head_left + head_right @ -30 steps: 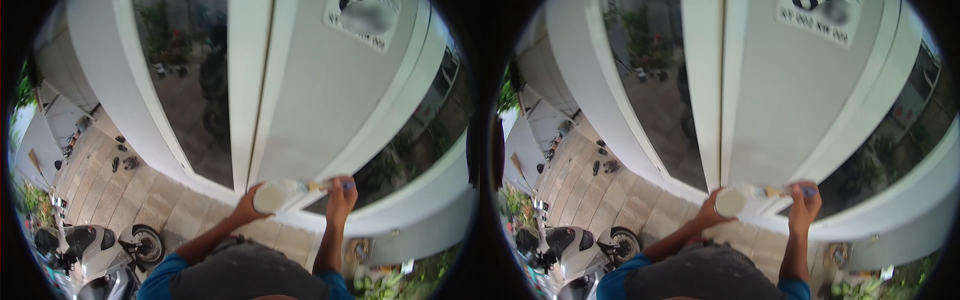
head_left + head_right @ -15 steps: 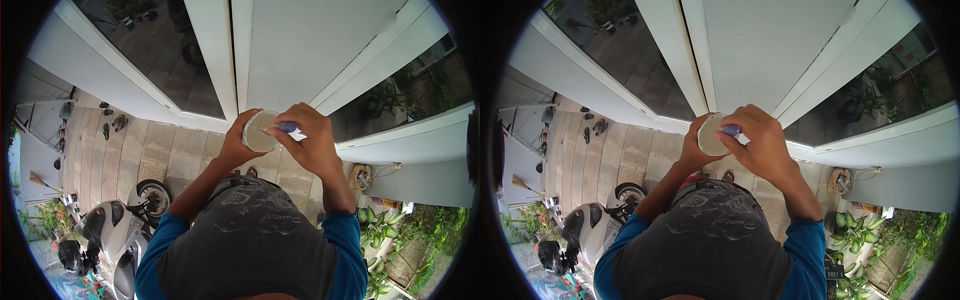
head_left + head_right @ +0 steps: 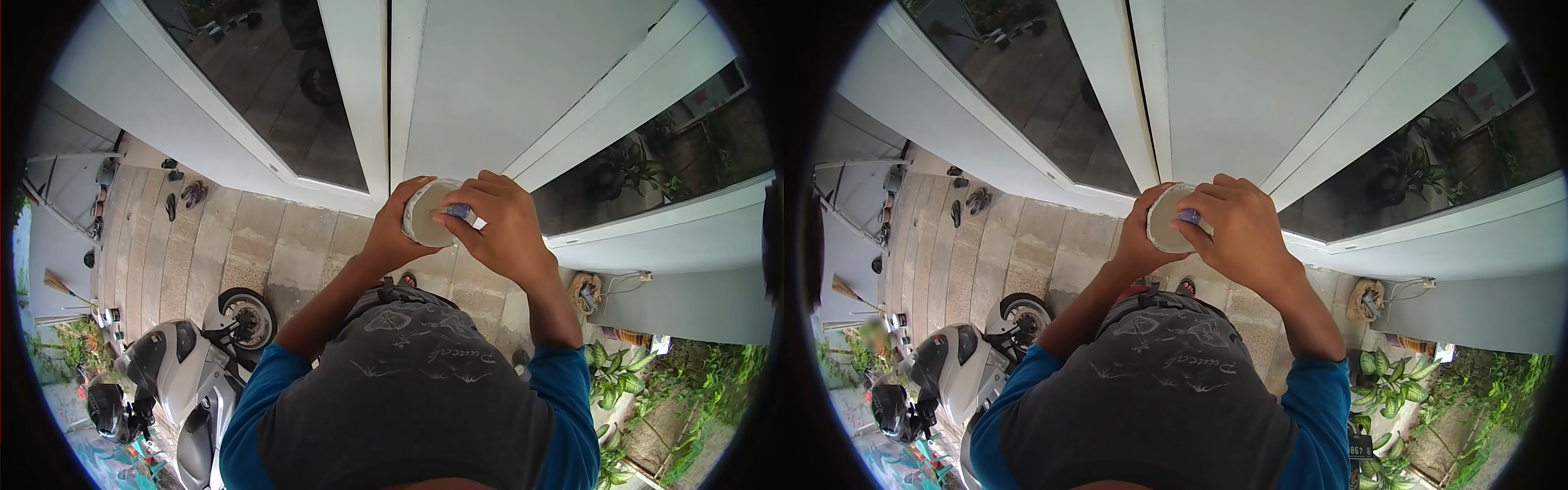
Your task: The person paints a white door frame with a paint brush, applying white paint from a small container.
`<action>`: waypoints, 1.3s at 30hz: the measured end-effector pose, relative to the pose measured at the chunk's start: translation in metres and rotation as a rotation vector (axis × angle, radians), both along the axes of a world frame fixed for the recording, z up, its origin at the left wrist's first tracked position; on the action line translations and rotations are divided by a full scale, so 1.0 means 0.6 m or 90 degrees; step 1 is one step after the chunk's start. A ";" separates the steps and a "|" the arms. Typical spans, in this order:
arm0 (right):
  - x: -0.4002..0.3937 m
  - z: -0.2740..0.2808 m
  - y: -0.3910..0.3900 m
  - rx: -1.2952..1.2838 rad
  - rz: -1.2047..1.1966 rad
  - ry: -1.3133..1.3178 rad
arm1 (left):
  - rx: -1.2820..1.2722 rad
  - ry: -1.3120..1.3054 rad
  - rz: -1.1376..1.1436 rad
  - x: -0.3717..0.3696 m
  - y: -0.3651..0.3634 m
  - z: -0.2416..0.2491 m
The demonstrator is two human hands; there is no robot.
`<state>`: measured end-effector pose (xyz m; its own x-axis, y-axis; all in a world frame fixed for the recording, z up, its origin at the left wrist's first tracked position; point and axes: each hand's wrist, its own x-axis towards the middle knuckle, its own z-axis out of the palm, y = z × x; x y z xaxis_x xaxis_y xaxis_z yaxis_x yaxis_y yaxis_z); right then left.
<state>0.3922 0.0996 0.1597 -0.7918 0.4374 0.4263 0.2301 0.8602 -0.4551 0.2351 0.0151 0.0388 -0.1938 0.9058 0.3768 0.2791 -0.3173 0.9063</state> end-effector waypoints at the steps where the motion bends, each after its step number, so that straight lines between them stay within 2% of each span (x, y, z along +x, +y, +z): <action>1: 0.002 0.002 0.000 -0.003 -0.004 0.003 | 0.002 0.010 0.001 0.000 0.000 0.001; 3: 0.007 0.002 0.002 -0.005 -0.007 0.004 | 0.007 0.012 0.006 -0.001 0.001 -0.007; 5: 0.013 -0.003 0.006 -0.208 -0.088 0.147 | 0.013 0.016 0.012 0.000 0.000 -0.012; 6: 0.017 -0.002 0.007 -0.207 -0.085 0.146 | -0.001 0.007 0.021 0.000 -0.002 -0.013; 8: 0.027 -0.001 0.010 -0.316 -0.187 0.203 | -0.014 -0.001 0.033 0.001 -0.005 -0.013; 13: 0.034 -0.035 0.017 -0.297 -0.196 0.274 | -0.052 -0.047 0.035 0.000 -0.007 -0.011; 16: 0.026 -0.034 0.002 -0.343 -0.221 0.279 | -0.060 -0.036 0.049 -0.003 -0.006 -0.012; 21: 0.014 -0.026 -0.015 -0.241 -0.204 0.192 | -0.050 -0.009 0.067 -0.012 -0.010 -0.028; 30: -0.048 -0.039 -0.040 -0.218 -0.094 0.204 | -0.093 -0.015 0.109 -0.041 -0.044 -0.034; 31: -0.060 -0.041 -0.040 -0.160 -0.069 0.202 | -0.088 -0.007 0.121 -0.048 -0.049 -0.035; 35: -0.117 -0.046 -0.053 -0.232 -0.028 0.211 | -0.066 0.001 0.173 -0.089 -0.073 -0.041; 38: -0.170 -0.044 -0.065 -0.212 0.022 0.206 | -0.055 -0.003 0.230 -0.126 -0.097 -0.052; 39: -0.188 -0.043 -0.070 -0.152 0.044 0.180 | -0.053 -0.004 0.244 -0.139 -0.106 -0.053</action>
